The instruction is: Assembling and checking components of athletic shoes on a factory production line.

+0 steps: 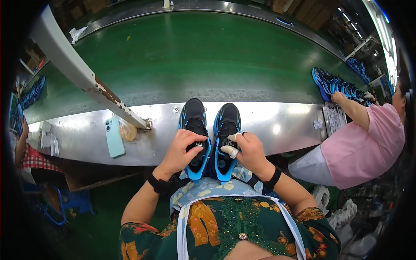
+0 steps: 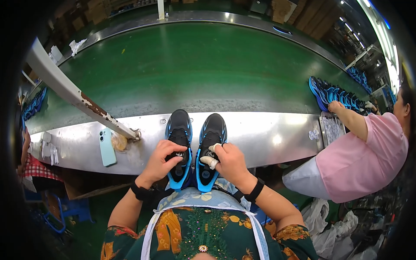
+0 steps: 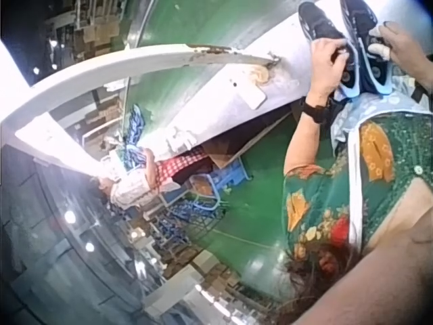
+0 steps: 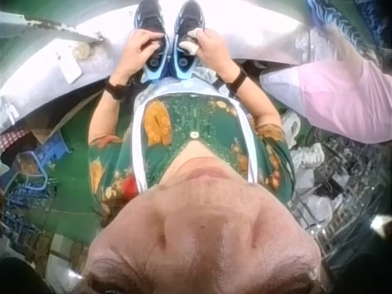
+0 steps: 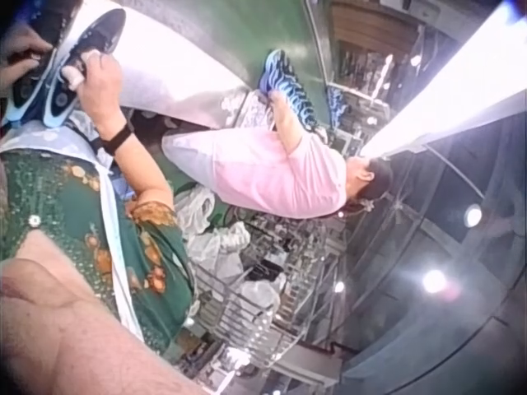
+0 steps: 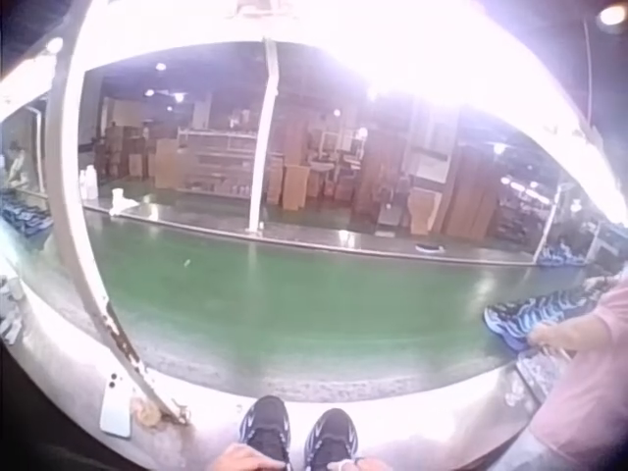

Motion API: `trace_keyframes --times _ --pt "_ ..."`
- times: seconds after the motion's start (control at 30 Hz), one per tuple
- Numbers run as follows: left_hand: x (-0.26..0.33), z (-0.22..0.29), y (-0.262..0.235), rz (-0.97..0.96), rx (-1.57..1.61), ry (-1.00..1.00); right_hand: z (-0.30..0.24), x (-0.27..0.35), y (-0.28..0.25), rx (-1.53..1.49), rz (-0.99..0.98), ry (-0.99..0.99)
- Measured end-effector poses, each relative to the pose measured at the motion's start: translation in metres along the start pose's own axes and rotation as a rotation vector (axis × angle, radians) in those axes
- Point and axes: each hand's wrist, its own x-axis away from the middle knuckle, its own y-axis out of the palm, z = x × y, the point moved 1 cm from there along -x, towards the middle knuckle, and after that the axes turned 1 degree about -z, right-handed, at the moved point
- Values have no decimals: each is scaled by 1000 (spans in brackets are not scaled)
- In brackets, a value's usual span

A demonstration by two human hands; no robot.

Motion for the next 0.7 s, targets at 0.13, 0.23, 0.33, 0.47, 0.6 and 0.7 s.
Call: trace_keyframes --times 0.13,0.23,0.33,0.47,0.6,0.7 --pt "0 2 3 42 24 21 -2 -8 -16 -134 -93 -21" --pt "0 0 8 35 -52 -109 1 -5 -6 -40 -92 -66" --pt "1 -4 -5 -89 248 -188 0 -4 -2 61 68 -65" --pt "-2 -5 5 25 50 -84 2 -10 -12 -144 -53 -96" --pt "-4 -11 -2 -159 306 -175 3 -8 0 40 34 -66" --pt "2 1 -3 -8 131 -27 -11 -10 -21 -221 -75 -32"
